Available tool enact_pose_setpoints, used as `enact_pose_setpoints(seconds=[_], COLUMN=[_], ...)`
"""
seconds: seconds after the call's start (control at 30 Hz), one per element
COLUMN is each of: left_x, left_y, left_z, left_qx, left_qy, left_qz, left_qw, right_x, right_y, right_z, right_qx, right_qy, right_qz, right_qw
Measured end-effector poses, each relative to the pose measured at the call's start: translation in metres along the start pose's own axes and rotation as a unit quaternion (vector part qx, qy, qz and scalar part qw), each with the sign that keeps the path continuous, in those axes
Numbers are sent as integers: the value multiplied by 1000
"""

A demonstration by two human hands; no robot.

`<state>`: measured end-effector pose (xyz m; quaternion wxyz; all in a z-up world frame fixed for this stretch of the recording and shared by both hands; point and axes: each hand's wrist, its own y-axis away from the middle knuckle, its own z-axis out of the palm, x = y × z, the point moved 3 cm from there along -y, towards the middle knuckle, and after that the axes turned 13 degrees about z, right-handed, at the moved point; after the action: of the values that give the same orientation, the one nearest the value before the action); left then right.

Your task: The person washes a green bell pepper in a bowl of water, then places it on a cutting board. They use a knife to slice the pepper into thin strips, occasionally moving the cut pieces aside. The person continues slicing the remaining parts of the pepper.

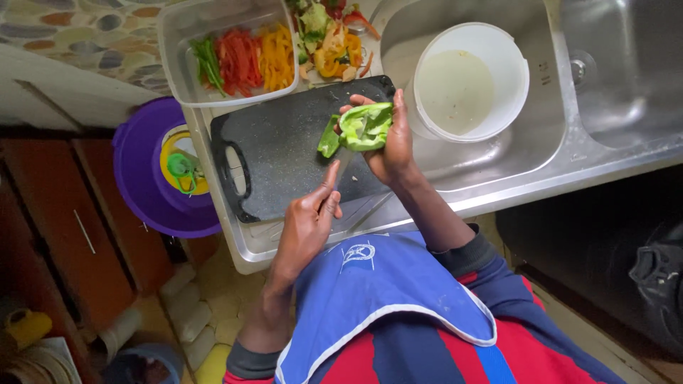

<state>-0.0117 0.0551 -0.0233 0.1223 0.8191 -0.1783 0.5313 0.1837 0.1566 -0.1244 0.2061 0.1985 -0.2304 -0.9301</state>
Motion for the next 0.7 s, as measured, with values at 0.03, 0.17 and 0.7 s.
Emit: enact_pose_setpoints(seconds=[0.03,0.17,0.7], left_x=[0,-4,5], left_y=[-2,1,11], left_z=[3,9,3], left_qx=[-2,8,-18], left_qy=[1,34,237], left_qz=[1,-24,-131], left_qw=[1000,999,963], right_x=[-2,2,17], right_y=[-1,-4,-2], right_z=[-3,-10,-16], right_qx=[1,6,-19], right_qy=[0,-18,-39], right_qz=[-2,-6,-13], right_qw=[1000,1000,999])
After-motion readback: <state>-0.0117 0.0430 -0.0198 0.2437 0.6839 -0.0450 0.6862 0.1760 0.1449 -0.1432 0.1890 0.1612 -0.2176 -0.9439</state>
